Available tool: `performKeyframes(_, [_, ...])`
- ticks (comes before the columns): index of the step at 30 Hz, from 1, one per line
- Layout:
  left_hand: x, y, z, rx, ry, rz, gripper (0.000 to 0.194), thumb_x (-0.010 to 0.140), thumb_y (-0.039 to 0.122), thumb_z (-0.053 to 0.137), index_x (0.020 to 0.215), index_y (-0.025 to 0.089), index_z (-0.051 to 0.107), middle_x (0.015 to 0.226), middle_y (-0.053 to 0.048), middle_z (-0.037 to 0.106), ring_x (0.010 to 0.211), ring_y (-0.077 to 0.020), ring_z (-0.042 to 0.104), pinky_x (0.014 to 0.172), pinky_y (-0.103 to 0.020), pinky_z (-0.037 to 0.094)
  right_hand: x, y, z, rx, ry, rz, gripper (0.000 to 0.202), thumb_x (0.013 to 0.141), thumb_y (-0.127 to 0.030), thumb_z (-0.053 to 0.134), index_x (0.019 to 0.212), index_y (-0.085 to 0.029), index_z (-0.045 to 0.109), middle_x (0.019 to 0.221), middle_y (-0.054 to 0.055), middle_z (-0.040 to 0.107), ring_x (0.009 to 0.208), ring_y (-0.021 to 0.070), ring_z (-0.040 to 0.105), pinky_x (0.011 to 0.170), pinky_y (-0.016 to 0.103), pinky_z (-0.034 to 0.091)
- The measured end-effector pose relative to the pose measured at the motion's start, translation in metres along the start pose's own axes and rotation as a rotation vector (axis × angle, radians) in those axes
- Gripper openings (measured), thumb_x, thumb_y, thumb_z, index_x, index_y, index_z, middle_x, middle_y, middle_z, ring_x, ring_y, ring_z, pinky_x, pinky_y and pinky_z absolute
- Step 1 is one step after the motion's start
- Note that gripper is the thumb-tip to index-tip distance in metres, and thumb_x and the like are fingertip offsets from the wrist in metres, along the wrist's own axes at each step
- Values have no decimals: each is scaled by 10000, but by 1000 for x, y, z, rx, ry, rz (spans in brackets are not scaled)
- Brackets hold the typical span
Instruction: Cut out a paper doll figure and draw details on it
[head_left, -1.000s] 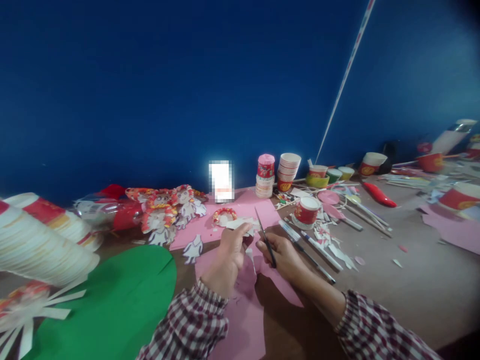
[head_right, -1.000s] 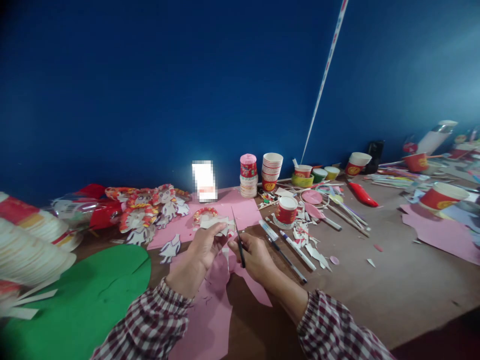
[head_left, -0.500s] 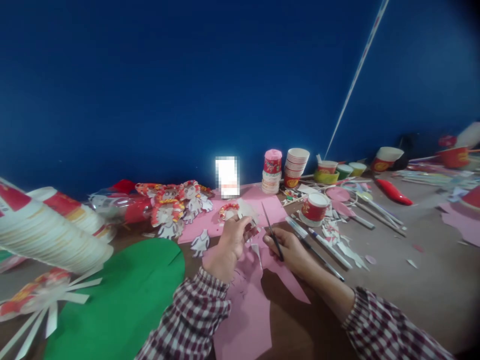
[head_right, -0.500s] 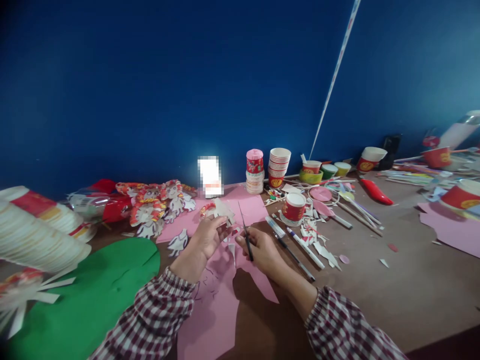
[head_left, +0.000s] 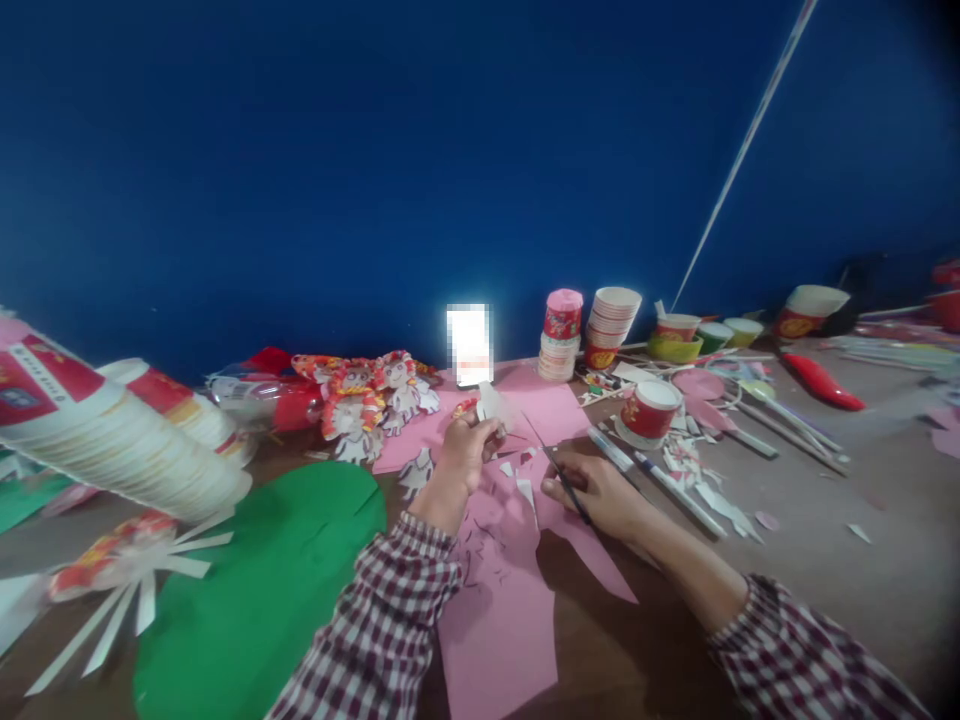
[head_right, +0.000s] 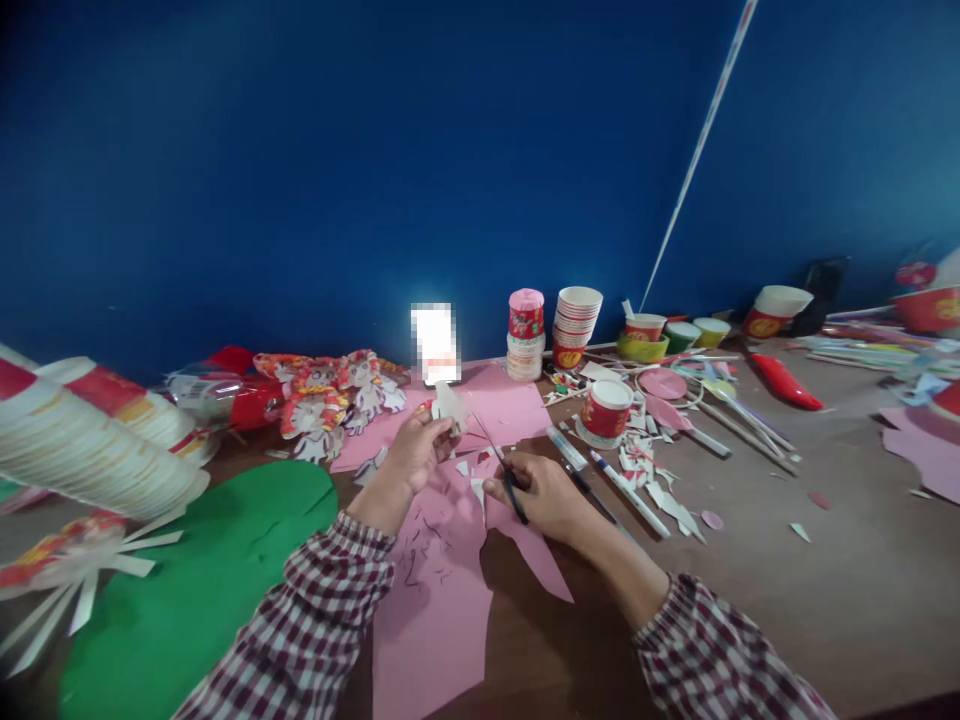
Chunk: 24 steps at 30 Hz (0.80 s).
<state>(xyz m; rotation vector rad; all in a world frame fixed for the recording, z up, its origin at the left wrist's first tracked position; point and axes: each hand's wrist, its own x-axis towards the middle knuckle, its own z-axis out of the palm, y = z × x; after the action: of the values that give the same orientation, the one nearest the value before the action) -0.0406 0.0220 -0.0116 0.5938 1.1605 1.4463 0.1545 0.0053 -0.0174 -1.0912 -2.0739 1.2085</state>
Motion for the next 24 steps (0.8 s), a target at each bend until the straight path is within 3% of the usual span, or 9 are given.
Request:
performKeyframes(7, [1,5,-6,57,-26,-17,236,569,191,723,733,162,555,659,8,626,573,-89,592,584,-215,467,0,4,1,-28,-54,50,280,813,-434,611,766,-162,560,587,-34,487,528,105,436,511,226,327])
performKeyframes(17, [-8,7,1,128,-190,16,245,561,191,764,753,112,634,719,-27,646,626,-111,602,644,-264,516,1,2,0,3,-95,75,373,815,-523,570,723,-163,532,572,-46,411,530,98,385,489,221,282])
performKeyframes(24, [-9,6,2,158,-193,39,228,587,184,754,758,117,620,712,-33,656,633,-133,626,652,-288,531,1,1,1,39,-120,85,371,811,-523,577,736,-162,541,592,-42,425,537,96,397,488,214,286])
